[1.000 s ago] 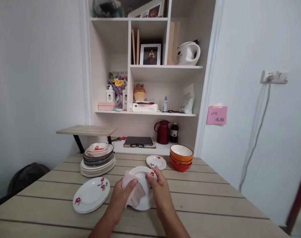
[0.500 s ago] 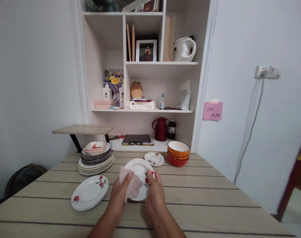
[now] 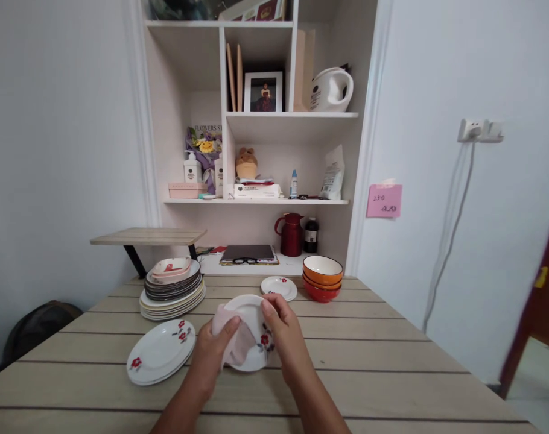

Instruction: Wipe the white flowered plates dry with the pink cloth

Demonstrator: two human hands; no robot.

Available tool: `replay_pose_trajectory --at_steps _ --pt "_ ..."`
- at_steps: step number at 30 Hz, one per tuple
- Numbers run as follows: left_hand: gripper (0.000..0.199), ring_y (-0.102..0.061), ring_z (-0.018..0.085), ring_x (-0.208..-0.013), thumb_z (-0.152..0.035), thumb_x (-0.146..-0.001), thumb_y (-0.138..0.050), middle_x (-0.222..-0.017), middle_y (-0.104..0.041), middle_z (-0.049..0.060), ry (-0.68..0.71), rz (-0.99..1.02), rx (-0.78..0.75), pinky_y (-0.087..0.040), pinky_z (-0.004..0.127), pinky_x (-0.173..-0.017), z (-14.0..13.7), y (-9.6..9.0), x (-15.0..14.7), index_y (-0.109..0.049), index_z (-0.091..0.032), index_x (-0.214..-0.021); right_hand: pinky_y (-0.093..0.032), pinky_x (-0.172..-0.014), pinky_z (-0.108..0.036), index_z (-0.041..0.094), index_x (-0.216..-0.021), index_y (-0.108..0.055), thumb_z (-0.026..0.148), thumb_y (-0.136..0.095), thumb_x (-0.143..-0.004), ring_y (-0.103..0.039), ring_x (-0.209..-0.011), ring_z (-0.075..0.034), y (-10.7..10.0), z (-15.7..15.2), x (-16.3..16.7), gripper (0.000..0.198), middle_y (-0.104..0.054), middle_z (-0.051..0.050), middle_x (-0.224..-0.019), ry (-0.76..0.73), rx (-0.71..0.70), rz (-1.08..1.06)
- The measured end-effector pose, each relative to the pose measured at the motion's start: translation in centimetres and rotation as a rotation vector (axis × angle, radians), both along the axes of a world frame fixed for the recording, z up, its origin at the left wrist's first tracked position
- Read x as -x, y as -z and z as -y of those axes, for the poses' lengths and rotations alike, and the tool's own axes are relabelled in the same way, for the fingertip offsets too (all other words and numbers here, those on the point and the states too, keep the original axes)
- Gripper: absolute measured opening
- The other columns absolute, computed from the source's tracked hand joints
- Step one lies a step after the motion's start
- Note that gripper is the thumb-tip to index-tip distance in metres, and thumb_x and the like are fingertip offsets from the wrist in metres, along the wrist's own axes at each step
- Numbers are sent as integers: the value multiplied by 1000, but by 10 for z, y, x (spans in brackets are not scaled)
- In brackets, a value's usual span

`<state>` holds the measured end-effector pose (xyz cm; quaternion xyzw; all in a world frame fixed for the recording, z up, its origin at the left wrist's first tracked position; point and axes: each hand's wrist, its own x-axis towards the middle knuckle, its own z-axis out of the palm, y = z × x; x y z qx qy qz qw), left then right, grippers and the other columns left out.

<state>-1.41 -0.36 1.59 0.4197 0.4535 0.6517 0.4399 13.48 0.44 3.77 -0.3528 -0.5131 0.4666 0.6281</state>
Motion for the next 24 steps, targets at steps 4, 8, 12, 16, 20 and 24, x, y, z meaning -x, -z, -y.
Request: replay_pose_trajectory --at_steps 4,8,12,16,20,24 --pt "44 -65 22 -67 -47 -60 -80 -72 -74 8 31 -119 -85 -49 25 -60 3 -4 -1 -76 -10 -82 -39 -55 -24 19 -84 -69 46 -72 -72 -52 -63 -17 2 -1 -1 30 -66 0 -73 2 -40 134" --pt "47 -67 22 -69 -49 -62 -79 -77 -75 9 -1 -68 -59 -51 26 -62 2 -3 0 -75 -9 -87 -41 -53 -25 19 -93 -69 44 -71 -72 -55 -62 -17 6 2 10 33 -67 -1 -73 -16 -8 -14" --pt "56 -69 25 -78 -52 -66 -76 -90 -75 13 47 60 -26 -53 29 -67 1 0 -2 -71 -10 -102 -48 -61 -27 23 -101 -67 43 -72 -72 -62 -69 -20 10 4 21 36 -72 -1 -80 -62 77 -251" --pt "57 -70 25 -77 -52 -66 -76 -92 -75 14 122 180 -4 -53 29 -65 4 1 -10 -70 -9 -103 -51 -66 -30 25 -114 -63 38 -77 -69 -66 -74 -21 14 1 24 48 -74 -2 -90 -77 166 -470" --pt "57 -70 25 -79 -50 -64 -78 -93 -75 14 114 215 -22 -53 28 -67 7 0 -13 -70 -8 -103 -52 -66 -33 22 -117 -61 38 -78 -69 -67 -75 -23 13 0 24 54 -74 -7 -96 -155 181 -503" --pt "58 -68 23 -70 -51 -64 -78 -89 -75 15 33 141 5 -53 29 -63 6 -1 -6 -71 -6 -100 -51 -68 -33 21 -113 -62 38 -75 -72 -66 -77 -23 9 3 18 47 -72 -5 -92 -180 155 -317"
